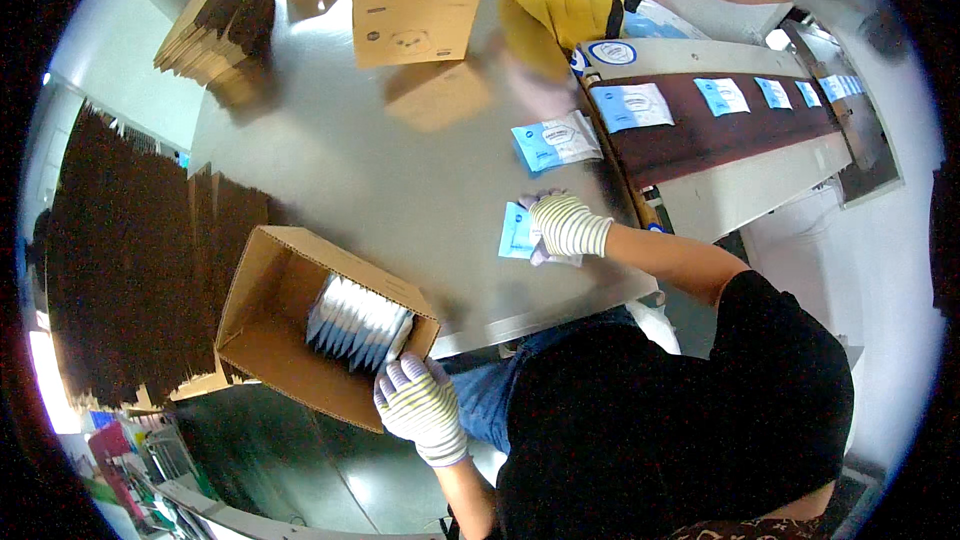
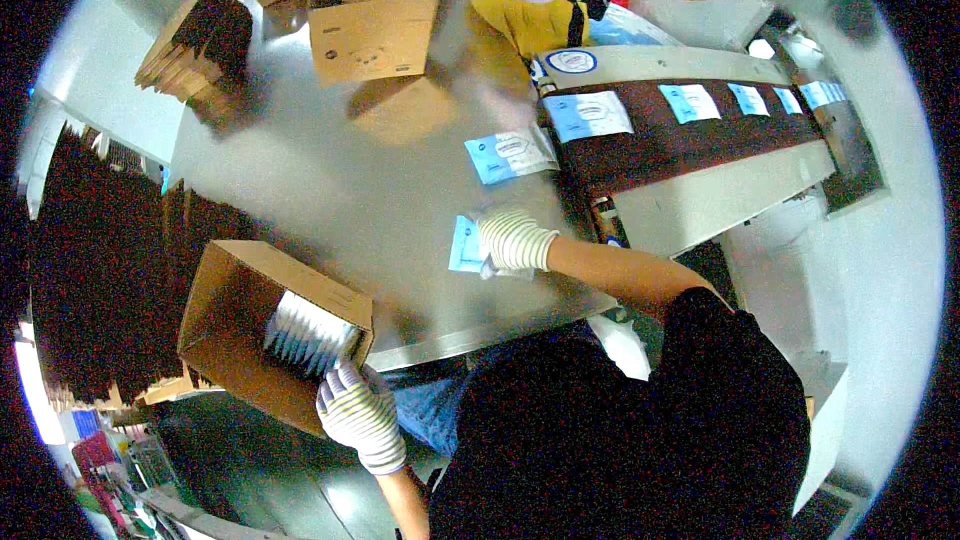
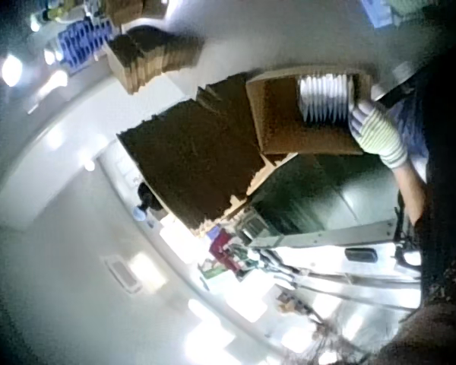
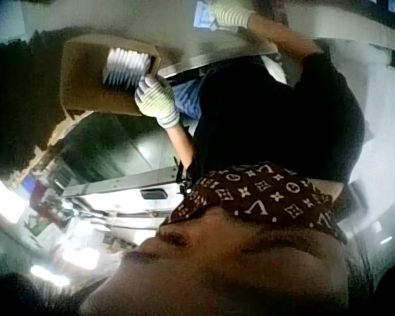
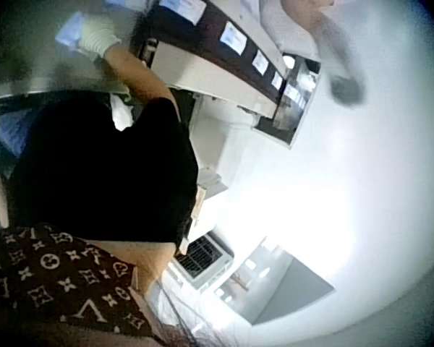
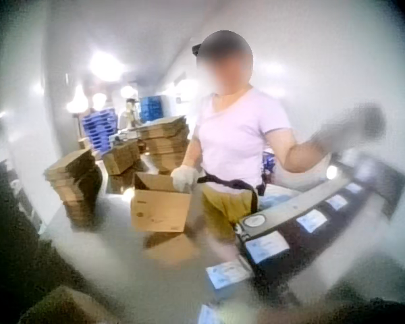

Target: The person packs blue sealed packets into small cardboard boxes, moves the boxes onto a conveyor belt, and handles stacks of flat cardboard sheets by hand.

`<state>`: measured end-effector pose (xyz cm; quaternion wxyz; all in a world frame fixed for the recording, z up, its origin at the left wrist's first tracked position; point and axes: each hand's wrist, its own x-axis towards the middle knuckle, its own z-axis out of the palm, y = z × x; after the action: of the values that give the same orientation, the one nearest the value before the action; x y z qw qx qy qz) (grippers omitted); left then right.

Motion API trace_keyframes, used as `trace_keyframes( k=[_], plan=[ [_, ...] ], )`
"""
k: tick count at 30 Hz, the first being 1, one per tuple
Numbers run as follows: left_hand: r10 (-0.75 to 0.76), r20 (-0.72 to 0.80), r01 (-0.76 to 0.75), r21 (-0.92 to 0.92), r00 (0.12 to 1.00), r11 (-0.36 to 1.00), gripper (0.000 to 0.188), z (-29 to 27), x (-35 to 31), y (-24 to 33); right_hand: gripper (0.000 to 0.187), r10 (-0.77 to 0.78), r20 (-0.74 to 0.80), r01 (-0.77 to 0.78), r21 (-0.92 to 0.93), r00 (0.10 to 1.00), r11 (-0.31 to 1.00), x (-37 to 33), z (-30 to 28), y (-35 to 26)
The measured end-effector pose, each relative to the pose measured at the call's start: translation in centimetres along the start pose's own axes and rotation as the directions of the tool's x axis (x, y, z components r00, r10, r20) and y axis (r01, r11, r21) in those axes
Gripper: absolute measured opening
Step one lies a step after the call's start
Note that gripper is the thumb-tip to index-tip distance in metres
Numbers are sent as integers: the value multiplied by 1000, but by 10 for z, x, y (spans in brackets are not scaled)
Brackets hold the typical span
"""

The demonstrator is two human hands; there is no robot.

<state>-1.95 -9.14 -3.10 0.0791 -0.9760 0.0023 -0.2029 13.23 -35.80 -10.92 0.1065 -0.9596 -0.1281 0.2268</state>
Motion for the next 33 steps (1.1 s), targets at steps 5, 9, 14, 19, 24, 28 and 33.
trace_keyframes(
  k=[5,9,14,19,24,28,33],
  plan=[
    [-4,5,4,6,1000,1000,18,1,2,1,60,-374,-110,370,-57,921,927,-23,-4,2],
    [-2,49,3,-19,999,1000,19,-2,4,-2,56,-357,-155,360,-9,921,933,-29,-35,17],
    [0,-18,0,-20,1000,1000,15,-4,9,-1,55,-416,-301,382,-169,858,909,-18,-98,61],
    [29,-58,-28,6,998,1000,11,-8,13,1,58,-303,-184,254,-250,935,934,-1,-159,99],
    [32,-73,-32,9,997,999,11,-3,11,-2,50,-274,-21,254,-314,962,915,27,-182,102],
    [27,-69,-25,20,997,999,12,1,11,-4,55,-114,282,240,-466,953,852,99,-151,125],
    [11,-61,-11,-6,998,1000,13,3,7,-7,62,-116,396,240,-280,911,929,119,-116,130]
  ],
)
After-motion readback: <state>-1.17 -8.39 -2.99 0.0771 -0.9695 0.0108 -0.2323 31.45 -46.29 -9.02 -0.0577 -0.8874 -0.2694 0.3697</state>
